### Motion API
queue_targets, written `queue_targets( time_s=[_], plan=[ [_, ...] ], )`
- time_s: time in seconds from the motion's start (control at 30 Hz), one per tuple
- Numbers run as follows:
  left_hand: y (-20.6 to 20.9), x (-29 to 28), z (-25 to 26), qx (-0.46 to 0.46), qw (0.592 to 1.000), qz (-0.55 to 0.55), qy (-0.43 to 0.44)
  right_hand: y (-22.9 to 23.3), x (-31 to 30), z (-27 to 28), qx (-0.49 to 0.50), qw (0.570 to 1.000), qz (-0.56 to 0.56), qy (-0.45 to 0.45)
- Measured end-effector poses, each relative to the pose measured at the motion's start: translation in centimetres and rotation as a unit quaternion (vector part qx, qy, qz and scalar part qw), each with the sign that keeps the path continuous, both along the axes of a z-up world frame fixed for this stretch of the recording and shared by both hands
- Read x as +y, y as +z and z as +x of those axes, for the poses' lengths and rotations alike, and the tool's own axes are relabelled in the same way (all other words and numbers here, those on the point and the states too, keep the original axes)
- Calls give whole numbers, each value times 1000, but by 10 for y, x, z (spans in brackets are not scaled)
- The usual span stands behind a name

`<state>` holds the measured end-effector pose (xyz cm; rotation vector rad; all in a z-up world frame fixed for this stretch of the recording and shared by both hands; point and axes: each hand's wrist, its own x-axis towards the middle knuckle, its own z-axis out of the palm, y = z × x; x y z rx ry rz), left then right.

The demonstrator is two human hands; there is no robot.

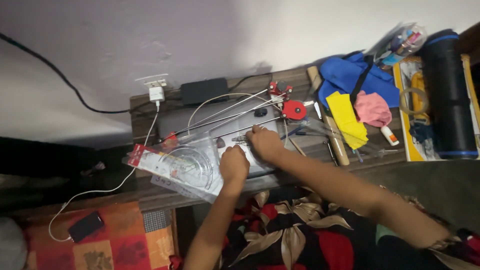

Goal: The person wipes a small metal tool with a pink cloth, then picks up and wipes another metal tool. The person continues to wipe and handle several small metal tools on a cluttered table.

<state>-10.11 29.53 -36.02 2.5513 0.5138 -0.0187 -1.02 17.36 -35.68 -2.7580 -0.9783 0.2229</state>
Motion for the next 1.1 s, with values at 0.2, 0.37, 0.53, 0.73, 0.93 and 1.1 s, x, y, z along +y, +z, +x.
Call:
queue_targets(
  time_s=[0.2, 0.37, 0.53, 0.73, 0.93, 1.1],
  plan=[
    [-15, 6, 12, 17, 1000, 11, -11, 28, -34, -8, 21, 984, 157, -84],
    [-5, 1, 11, -13, 1000, -23, 10, 13, -98, 12, 34, 954, 168, -247],
    [17, -12, 13, -31, 999, -43, 10, -20, -133, 26, -28, 976, 104, -191],
    [32, -20, 15, -49, 996, -67, 22, -30, -135, 27, -42, 978, 117, -170],
    [54, -24, 8, -76, 988, -130, 36, -73, -143, 60, -80, 992, -62, -72],
    [70, -23, 5, -107, 982, -153, 37, -63, -148, 57, -83, 996, 8, -30]
  ],
)
